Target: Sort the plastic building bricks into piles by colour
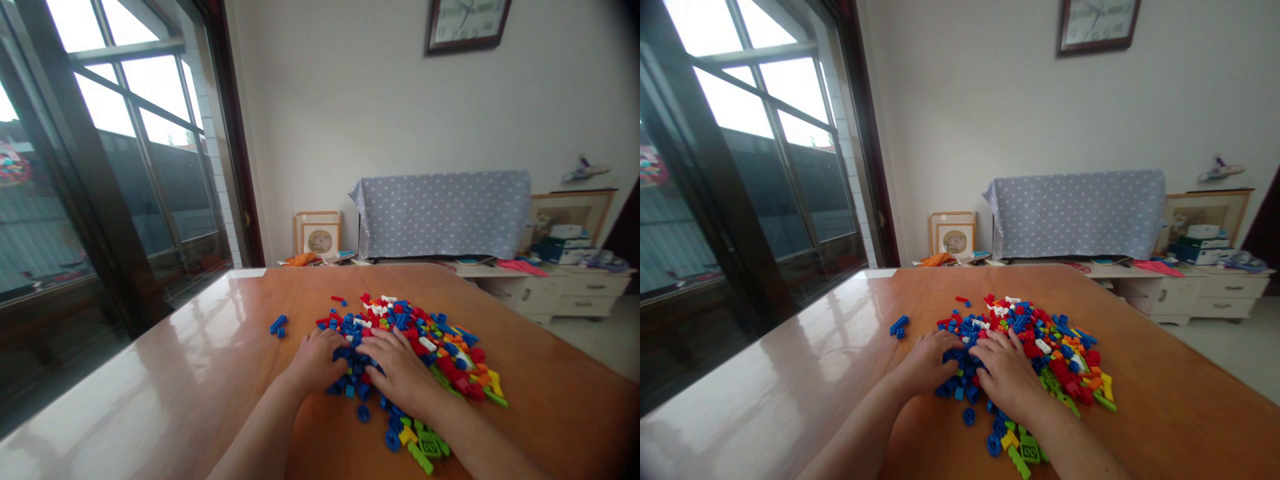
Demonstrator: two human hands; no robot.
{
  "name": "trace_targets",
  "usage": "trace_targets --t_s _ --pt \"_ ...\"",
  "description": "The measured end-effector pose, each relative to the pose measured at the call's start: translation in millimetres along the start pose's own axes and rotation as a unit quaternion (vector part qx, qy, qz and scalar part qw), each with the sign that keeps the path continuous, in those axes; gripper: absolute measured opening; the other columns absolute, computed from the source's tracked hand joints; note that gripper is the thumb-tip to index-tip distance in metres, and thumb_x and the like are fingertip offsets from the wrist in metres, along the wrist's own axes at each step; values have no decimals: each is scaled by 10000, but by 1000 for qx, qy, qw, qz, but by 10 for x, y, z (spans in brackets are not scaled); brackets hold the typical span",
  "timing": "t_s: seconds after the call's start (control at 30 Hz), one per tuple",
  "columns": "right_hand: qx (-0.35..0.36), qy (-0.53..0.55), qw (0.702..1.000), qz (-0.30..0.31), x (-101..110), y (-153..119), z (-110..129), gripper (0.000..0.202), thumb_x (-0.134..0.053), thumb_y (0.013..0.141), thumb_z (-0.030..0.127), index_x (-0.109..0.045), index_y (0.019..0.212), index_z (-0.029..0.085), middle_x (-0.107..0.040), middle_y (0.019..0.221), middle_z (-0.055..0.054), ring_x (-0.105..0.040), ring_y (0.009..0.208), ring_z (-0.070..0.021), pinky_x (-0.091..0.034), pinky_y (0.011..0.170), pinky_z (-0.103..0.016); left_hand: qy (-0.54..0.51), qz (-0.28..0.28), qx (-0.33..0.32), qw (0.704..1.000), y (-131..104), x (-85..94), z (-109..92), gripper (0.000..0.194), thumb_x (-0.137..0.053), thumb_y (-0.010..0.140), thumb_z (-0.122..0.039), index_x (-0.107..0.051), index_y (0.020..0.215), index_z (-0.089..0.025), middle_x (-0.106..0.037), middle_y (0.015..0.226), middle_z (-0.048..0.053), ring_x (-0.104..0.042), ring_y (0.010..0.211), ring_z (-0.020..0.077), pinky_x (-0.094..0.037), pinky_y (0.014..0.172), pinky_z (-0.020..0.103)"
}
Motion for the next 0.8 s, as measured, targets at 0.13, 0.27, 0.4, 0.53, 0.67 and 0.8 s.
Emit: trace_targets --t_s 0.13,0.27,0.4,0.53,0.67,0.8 --pt "-12 10 1000 -23 37 12 -66 266 -604 826 204 -670 1068 292 -708 1117 -31 -546 1183 -272 -234 1155 -537 7 8 -14 1000 -19 -22 -22 420 -637 726 -251 -681 1138 -319 -653 1202 40 -533 1163 299 -415 1003 421" --pt "-14 18 999 -36 56 7 -95 213 -595 831 195 -649 1017 284 -707 1030 -18 -582 1088 -253 -258 1132 -522 18 3 -17 1000 -6 -39 10 403 -663 730 -299 -667 1133 -311 -639 1171 57 -523 1148 306 -410 984 419" --pt "-33 27 998 -54 89 8 -123 190 -572 864 230 -651 1032 267 -699 1004 -38 -607 1004 -243 -382 1032 -459 20 3 -15 1000 -5 -25 20 342 -670 727 -288 -667 1068 -304 -645 1131 53 -537 1119 294 -419 953 400" --pt "-60 68 992 -84 114 3 -181 240 -505 913 272 -652 1102 252 -695 1084 -62 -611 1050 -245 -461 932 -392 14 11 -21 1000 -16 -14 -17 277 -639 733 -249 -647 1008 -281 -673 1083 39 -553 1096 285 -421 925 390" --pt "-59 127 984 -110 127 0 -217 341 -428 963 313 -627 1231 242 -677 1211 -82 -598 1148 -241 -463 987 -388 -5 0 -8 1000 -4 -2 -17 350 -606 727 -197 -647 1065 -277 -692 1066 34 -559 1101 277 -412 953 382" --pt "-63 141 981 -118 149 2 -230 375 -407 978 349 -624 1264 239 -676 1220 -88 -591 1163 -253 -461 1003 -413 -29 -25 2 999 17 27 33 446 -569 717 -147 -655 1131 -288 -692 1063 25 -578 1059 255 -428 923 352"
Point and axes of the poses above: each hand's wrist, its own y-axis towards the middle knuckle, its own x-axis out of the back of the hand, z = x × y, the point moved 5 cm from there along y, towards the middle knuckle
